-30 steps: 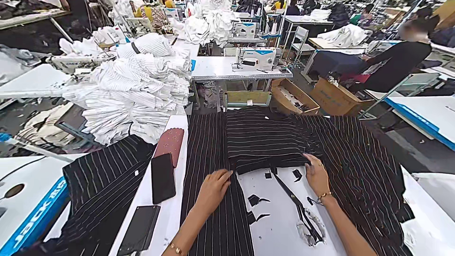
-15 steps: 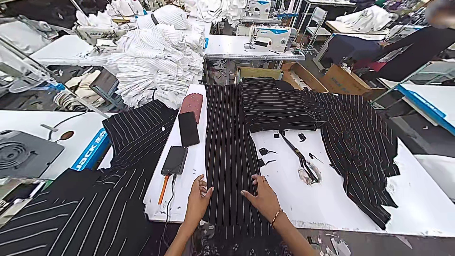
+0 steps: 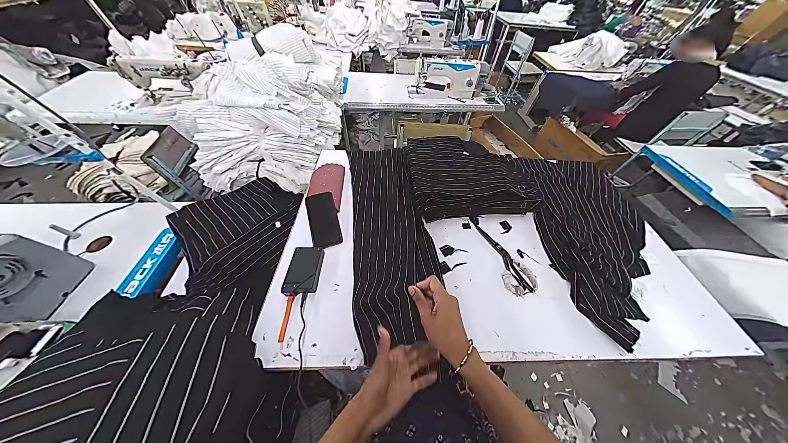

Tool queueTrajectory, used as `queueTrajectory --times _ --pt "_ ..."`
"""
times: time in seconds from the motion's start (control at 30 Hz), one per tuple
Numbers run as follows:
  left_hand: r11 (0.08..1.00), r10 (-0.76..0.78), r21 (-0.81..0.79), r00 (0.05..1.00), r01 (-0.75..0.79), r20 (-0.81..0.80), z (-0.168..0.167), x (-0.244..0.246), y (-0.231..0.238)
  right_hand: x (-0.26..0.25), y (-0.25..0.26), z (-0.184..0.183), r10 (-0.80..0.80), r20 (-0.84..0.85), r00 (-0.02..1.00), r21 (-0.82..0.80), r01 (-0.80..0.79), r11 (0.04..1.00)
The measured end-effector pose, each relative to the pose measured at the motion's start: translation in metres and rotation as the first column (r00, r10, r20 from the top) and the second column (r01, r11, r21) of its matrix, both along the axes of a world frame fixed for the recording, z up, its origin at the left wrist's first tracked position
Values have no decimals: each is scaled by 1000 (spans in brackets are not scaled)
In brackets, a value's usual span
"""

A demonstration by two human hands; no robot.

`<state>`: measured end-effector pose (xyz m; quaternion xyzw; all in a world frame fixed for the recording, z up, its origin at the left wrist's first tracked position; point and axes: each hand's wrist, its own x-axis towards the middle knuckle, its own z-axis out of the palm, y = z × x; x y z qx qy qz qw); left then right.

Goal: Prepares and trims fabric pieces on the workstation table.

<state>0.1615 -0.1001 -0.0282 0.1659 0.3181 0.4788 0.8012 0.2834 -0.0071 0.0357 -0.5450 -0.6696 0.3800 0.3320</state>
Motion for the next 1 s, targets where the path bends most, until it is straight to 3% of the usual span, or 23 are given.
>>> queueTrajectory --times 0.07,0.13,0.2,0.27,0.37,0.5,0.57,0.6,0.67,0.7,0.83,1.0 --pt "923 363 -189 920 -334 146 18 0 34 4 0 12 -49 -133 990 -32 45 998" --pt "798 587 -206 808 -566 50 28 -18 66 19 2 14 -121 -196 973 -52 113 992" --pt "723 647 -190 747 -665 -153 27 -39 73 44 6 2 -187 -160 969 -61 179 982" --pt "720 603 -159 722 -676 -339 15 -54 55 72 7 -22 -242 -7 970 -100 240 966" --pt "743 466 -146 662 -653 -587 -14 -71 21 107 2 -64 -241 226 944 -233 293 927" --pt "819 322 -42 520 -572 -791 -33 -92 2 125 0 -91 -258 326 909 -240 344 908" --pt "880 284 121 305 -459 -909 -34 -93 -3 126 2 -92 -261 333 906 -216 343 914" --pt "888 320 241 151 -391 -935 -37 -93 -3 127 5 -93 -255 337 906 -216 338 916" --pt "862 445 458 -108 -215 -889 -38 -90 2 130 9 -94 -252 338 907 -223 337 915" --pt "854 477 500 -169 -143 -863 -33 -87 5 130 9 -95 -257 337 906 -222 341 913" --pt "886 461 462 -169 39 -871 -25 -59 32 131 11 -96 -242 320 916 -226 322 920" --pt "974 177 163 -79 158 -981 -28 -39 89 143 6 -92 -117 321 940 -324 225 919"
